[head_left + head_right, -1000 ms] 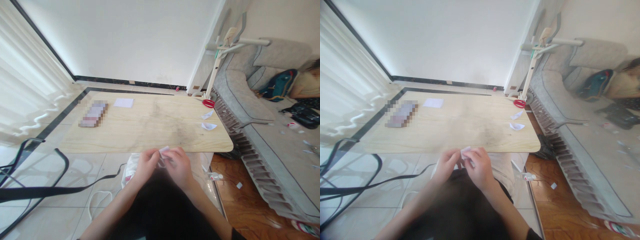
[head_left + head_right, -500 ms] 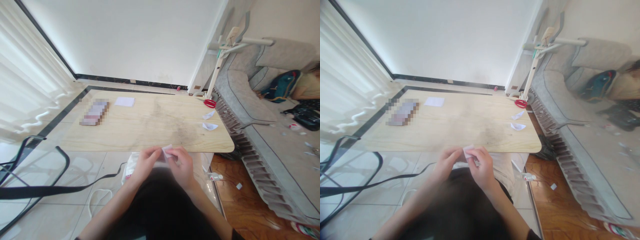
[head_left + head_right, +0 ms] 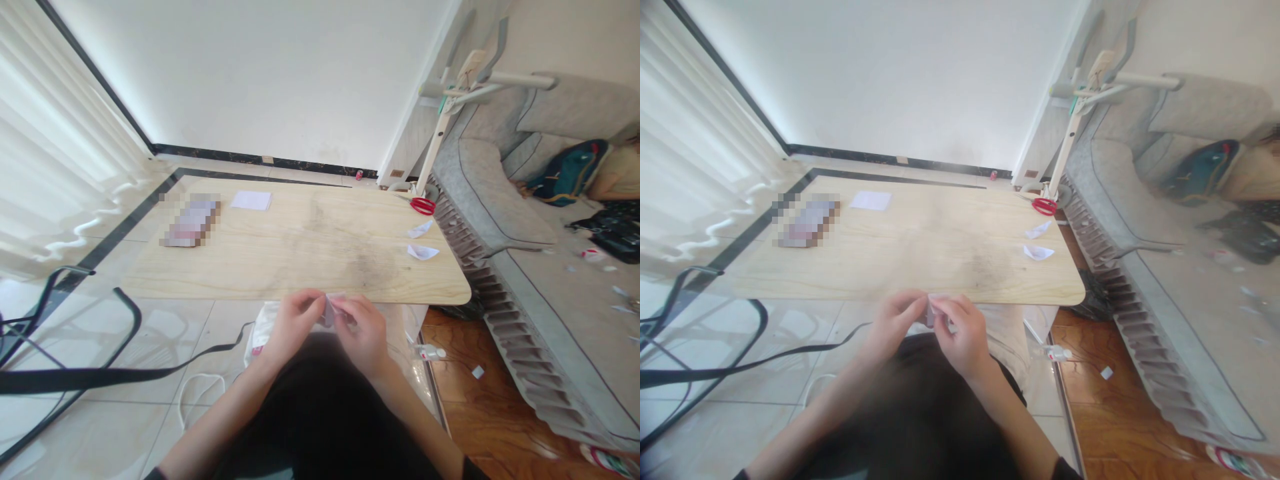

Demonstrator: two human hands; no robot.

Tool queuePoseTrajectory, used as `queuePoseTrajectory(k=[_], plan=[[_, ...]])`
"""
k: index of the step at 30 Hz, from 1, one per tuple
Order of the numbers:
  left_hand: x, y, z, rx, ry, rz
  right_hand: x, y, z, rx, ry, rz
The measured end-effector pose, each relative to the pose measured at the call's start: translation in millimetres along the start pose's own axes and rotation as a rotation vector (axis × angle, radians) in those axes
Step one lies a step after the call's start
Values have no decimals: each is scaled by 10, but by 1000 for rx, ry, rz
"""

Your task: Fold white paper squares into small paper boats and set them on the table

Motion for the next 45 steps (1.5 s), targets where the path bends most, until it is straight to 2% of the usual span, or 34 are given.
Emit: queuePoseTrajectory(k=[6, 10, 20, 23, 28, 36, 39, 45], plan=[[-38, -43, -5, -68, 32, -86, 35, 14, 6, 0, -93, 57], [-44, -55, 12, -85, 37, -69, 46, 19, 5, -3, -105, 66], [-18, 72, 16, 78, 3, 24, 52, -12, 3, -3, -55, -13], [-25, 69, 16, 81, 15, -31, 28, -66, -28, -13, 17, -39], [-105, 72, 54, 50, 119, -297, -61, -180, -122, -111, 187, -18], [-155, 66, 98, 19, 224, -418, -245, -2, -107, 40, 400, -314], [-130, 75, 91, 48, 210, -384, -301, 15, -80, 46, 467, -379], [-56, 103, 86, 126, 48, -292, -355, 15, -37, 22, 598, -456]])
Point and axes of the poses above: each hand's wrist, its own z-axis away from the middle knuckle, its own y-axis out of the palm, x = y × z, the point moved 7 cm from there along -z, towards the middle knuckle, and after that the axes turned 8 degrees about z, right-handed, at the moved point
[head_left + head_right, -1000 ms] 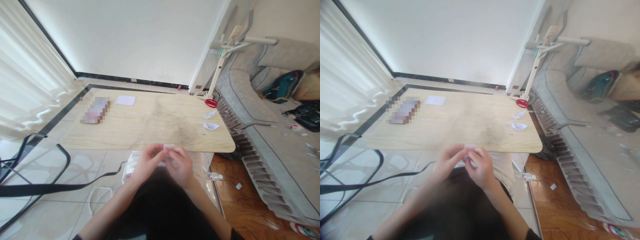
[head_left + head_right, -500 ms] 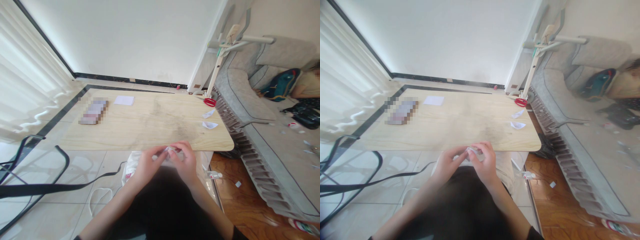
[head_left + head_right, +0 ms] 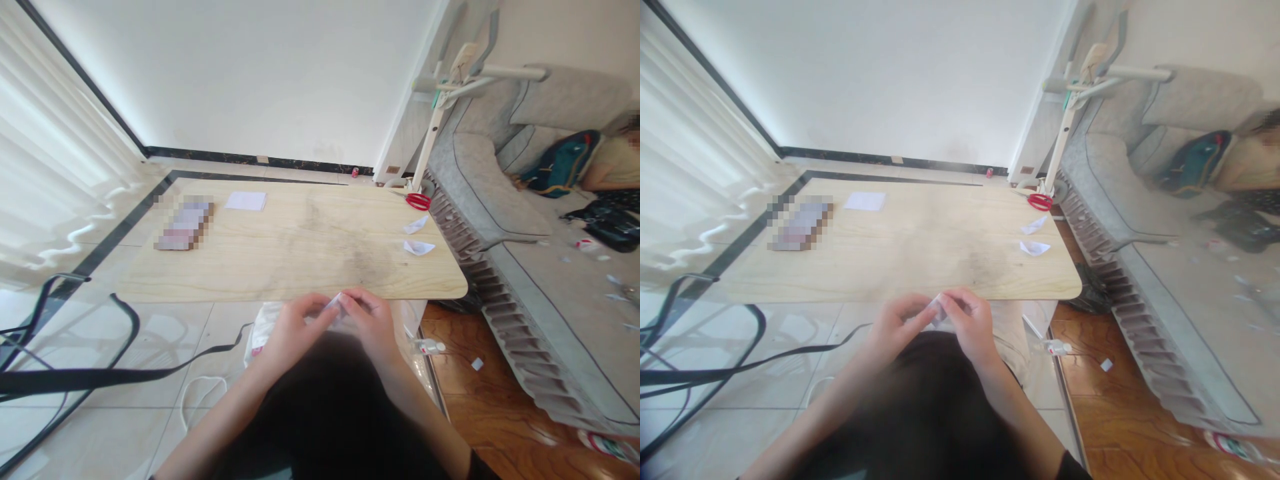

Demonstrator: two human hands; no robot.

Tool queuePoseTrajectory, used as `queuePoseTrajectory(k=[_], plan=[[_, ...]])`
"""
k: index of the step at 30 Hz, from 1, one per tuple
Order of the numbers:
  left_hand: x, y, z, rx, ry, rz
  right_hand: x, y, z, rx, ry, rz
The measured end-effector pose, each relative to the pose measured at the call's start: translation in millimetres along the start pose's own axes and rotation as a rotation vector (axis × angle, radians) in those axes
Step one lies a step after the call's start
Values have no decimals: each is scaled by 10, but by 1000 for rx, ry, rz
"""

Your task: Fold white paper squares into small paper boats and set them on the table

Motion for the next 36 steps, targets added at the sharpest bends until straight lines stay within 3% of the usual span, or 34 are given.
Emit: queuePoseTrajectory(k=[10, 19, 36], plan=[[-89, -30, 41, -34, 73, -60, -50, 16, 12, -1, 37, -79], [-128, -53, 83, -76, 156, -235, 58, 22, 34, 24, -49, -13], [-119, -60, 77, -53, 61, -117, 29, 21, 20, 41, 37, -153]])
Point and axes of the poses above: each hand's wrist, its own z-axis away from the middle knuckle, its own y-axis out of the palm, x = y × z, the point moved 7 cm from there along -z, towards the middle knuckle, and after that the axes turned 8 degrees about z, right-handed, at the moved point
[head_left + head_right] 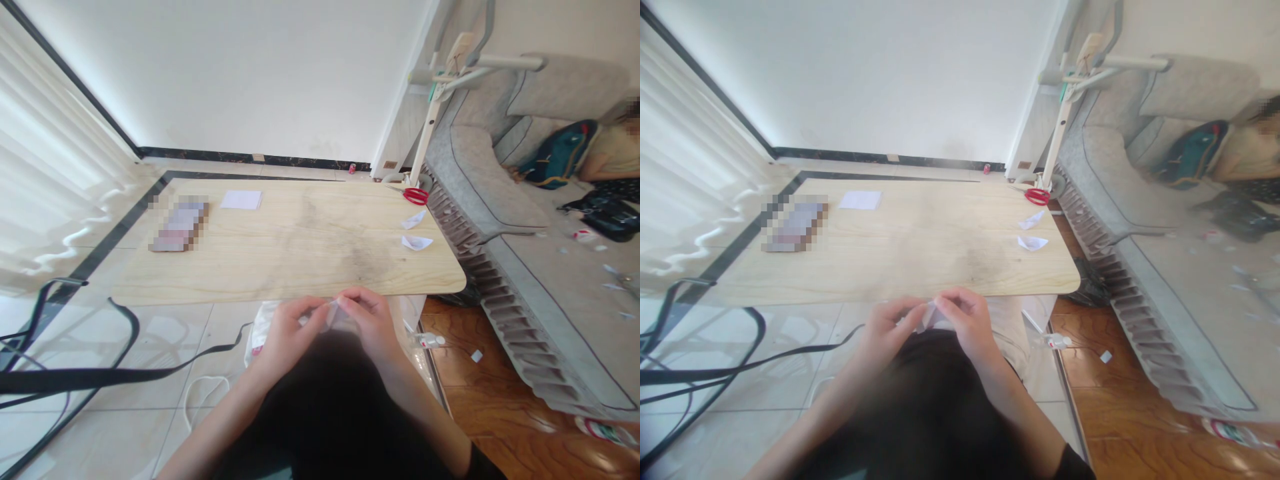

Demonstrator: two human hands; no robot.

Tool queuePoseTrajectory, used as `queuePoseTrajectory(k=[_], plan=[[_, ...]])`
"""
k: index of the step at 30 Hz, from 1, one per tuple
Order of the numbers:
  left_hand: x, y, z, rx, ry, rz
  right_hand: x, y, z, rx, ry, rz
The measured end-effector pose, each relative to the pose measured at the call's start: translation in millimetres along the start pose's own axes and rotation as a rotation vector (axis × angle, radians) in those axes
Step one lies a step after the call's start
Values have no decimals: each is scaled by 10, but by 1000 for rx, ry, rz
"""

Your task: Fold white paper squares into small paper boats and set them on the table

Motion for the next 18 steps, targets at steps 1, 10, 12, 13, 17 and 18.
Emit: queuePoseTrajectory(k=[1, 10, 12, 13, 17, 18], plan=[[5, -5, -1, -9, -4, 14, -7, 4, 3, 2, 5, -16], [3, -52, 1, -46, 50, -75, 44, 29, 25, 54, -15, 109], [3, -53, -4, -47, 45, -68, 55, 30, 29, 59, -21, 123], [3, -52, -6, -46, 38, -58, 57, 30, 30, 58, -23, 126], [-6, -47, -10, -43, 15, 5, 63, 30, 34, 61, -26, 109], [-8, -50, -10, -46, 11, 19, 67, 38, 36, 72, -25, 90]])
Point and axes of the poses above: each hand's wrist, its own z-axis away from the middle knuckle, its own y-axis out of the palm, x = y × z, the point moved 7 cm from there along -z, towards the middle knuckle, and after that the axes turned 8 degrees about z, right-handed, at the moved point
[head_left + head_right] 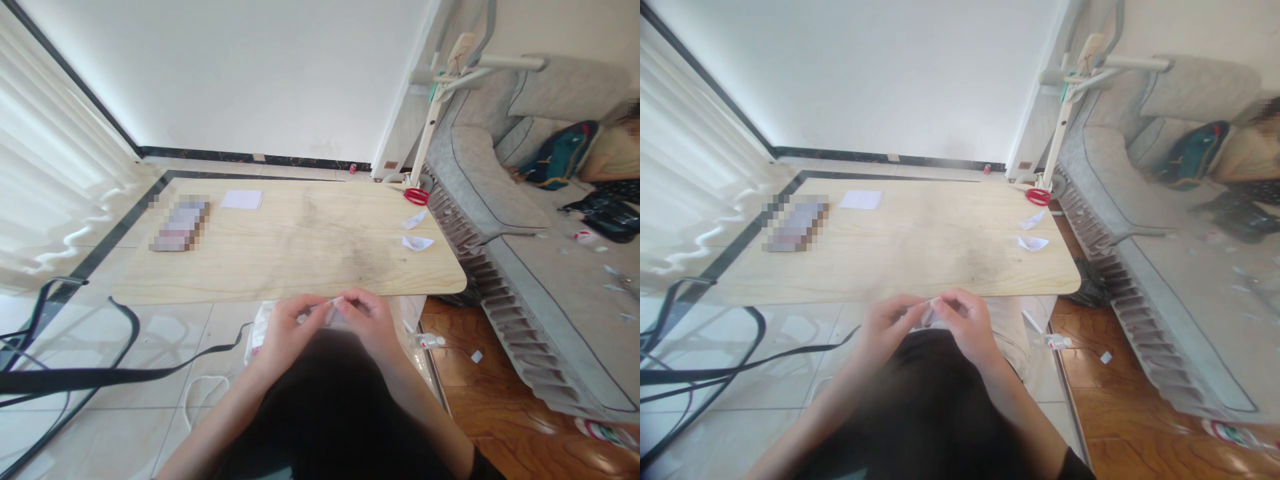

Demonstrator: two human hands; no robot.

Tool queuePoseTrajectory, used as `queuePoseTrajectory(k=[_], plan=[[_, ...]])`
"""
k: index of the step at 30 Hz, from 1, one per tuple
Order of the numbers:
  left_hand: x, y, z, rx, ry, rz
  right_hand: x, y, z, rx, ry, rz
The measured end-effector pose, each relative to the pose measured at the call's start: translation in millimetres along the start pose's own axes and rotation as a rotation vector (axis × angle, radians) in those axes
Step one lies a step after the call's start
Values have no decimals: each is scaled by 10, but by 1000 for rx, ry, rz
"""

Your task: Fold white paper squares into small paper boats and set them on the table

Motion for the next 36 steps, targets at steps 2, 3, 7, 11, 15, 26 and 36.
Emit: queuePoseTrajectory(k=[2, 3, 7, 11, 15, 26, 36], plan=[[-1, -7, 0, -9, -10, 20, 11, 19, 3, 27, 2, -49], [-1, -10, 0, -11, -15, 27, 17, 26, 5, 37, 5, -72], [-5, -12, 0, -6, -36, 42, 23, 31, 14, 36, 6, -123], [-29, -4, -3, 4, -47, 39, 11, 22, 24, 1, -16, -130], [-27, 89, -10, 124, -117, -17, 17, -6, 25, -51, -54, -80], [-6, 133, -2, 215, -181, 137, -59, -4, 24, -83, 7, -132], [6, 93, 0, 154, -192, 162, -198, 43, 30, 3, 87, -213]])
Point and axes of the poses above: each hand's wrist, its own z-axis away from the middle knuckle, its own y-axis out of the palm, x = y × z, the point moved 7 cm from there along -z, towards the middle knuckle, and after that the axes turned 8 degrees about z, right-handed, at the moved point
